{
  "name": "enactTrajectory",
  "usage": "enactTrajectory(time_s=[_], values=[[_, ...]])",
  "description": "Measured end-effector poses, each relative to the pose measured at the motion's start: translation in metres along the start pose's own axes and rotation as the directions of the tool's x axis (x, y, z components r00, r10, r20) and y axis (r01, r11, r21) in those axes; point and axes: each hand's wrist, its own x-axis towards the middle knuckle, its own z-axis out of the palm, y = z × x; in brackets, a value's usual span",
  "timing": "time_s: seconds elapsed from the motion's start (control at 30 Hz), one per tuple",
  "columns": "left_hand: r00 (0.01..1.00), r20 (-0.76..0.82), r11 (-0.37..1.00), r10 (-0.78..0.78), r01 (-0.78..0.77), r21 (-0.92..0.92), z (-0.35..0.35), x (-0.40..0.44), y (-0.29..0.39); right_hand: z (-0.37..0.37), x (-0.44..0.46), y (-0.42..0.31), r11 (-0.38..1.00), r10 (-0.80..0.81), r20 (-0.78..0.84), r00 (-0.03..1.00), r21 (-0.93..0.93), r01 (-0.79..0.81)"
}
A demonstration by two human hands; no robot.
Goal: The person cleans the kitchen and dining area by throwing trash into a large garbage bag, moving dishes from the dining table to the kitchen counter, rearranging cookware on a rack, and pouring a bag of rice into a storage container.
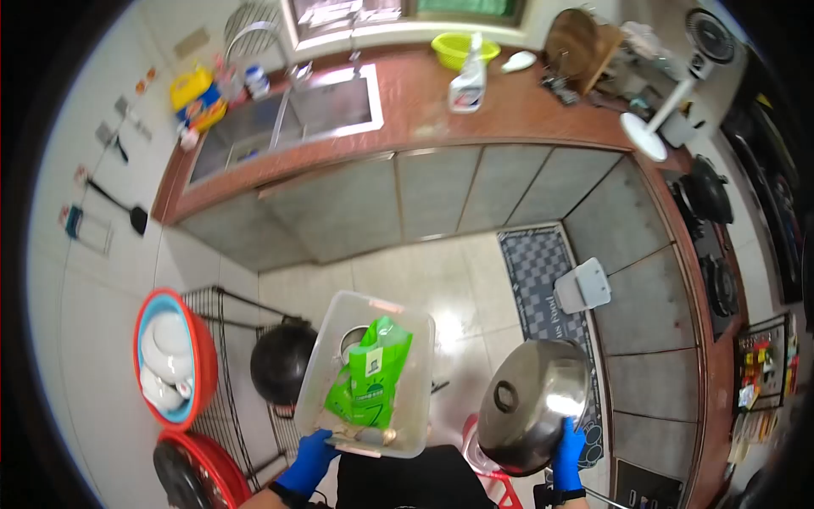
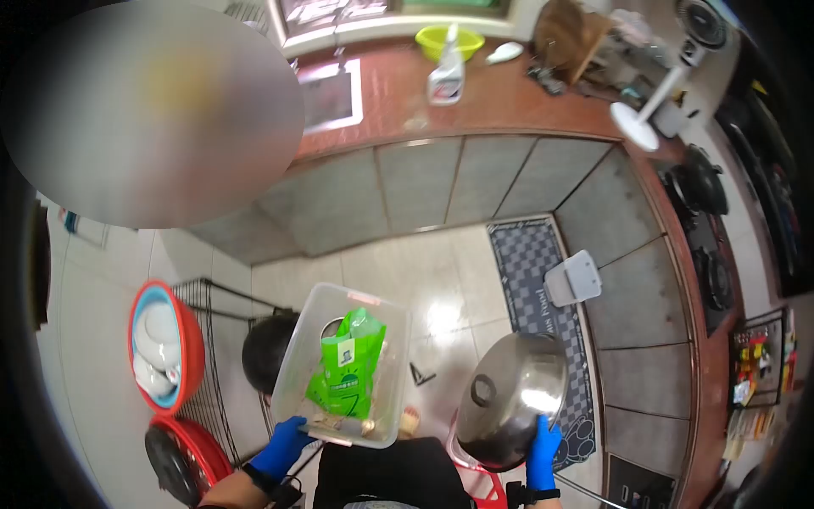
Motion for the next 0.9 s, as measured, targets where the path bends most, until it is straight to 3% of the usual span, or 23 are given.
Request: enactTrajectory(time_s=[0.03, 0.1, 0.17, 0.27, 0.37, 0.43, 0.57, 0.63, 0.7, 0.77, 0.9], values=[[0.996, 0.005, 0.965, -0.093, 0.092, -0.245, -0.003, 0.010, 0.007, -0.015, 0.016, -0.014, 1.000, -0.021, 0.033, 0.999, 0.009, 0.020], [0.932, 0.093, 0.745, -0.350, 0.337, -0.575, -0.018, 0.042, 0.053, -0.020, 0.033, -0.033, 0.995, -0.094, 0.092, 0.991, -0.021, 0.096], [0.745, 0.235, 0.446, -0.624, 0.587, -0.676, -0.052, 0.070, 0.179, -0.022, 0.050, -0.054, 0.993, -0.100, 0.141, 0.985, -0.047, 0.107], [0.789, 0.247, 0.543, -0.562, 0.577, -0.610, -0.094, 0.093, 0.235, -0.012, 0.051, -0.084, 0.986, -0.138, 0.157, 0.978, -0.067, 0.150], [0.809, 0.226, 0.573, -0.542, 0.553, -0.605, -0.112, 0.132, 0.292, -0.003, 0.083, -0.104, 0.940, -0.298, 0.110, 0.948, -0.138, 0.311], [0.822, 0.239, 0.564, -0.517, 0.538, -0.627, -0.128, 0.159, 0.329, 0.006, 0.084, -0.175, 0.981, -0.193, 0.029, 0.981, 0.018, 0.192], [0.843, 0.244, 0.564, -0.479, 0.509, -0.651, -0.153, 0.209, 0.407, 0.017, 0.134, -0.252, 0.921, -0.304, -0.197, 0.932, 0.190, 0.341], [0.853, 0.243, 0.592, -0.462, 0.501, -0.632, -0.164, 0.232, 0.440, 0.019, 0.167, -0.279, 0.914, -0.275, -0.271, 0.922, 0.224, 0.339], [0.868, 0.200, 0.607, -0.454, 0.465, -0.644, -0.162, 0.252, 0.469, 0.025, 0.195, -0.325, 0.831, -0.289, -0.308, 0.907, 0.390, 0.397], [0.876, 0.145, 0.608, -0.459, 0.429, -0.668, -0.167, 0.275, 0.480, 0.038, 0.232, -0.363, 0.754, -0.274, -0.445, 0.853, 0.451, 0.478], [0.888, 0.044, 0.595, -0.458, 0.343, -0.727, -0.167, 0.311, 0.506, 0.065, 0.307, -0.436, 0.658, -0.271, -0.173, 0.947, 0.684, 0.314]])
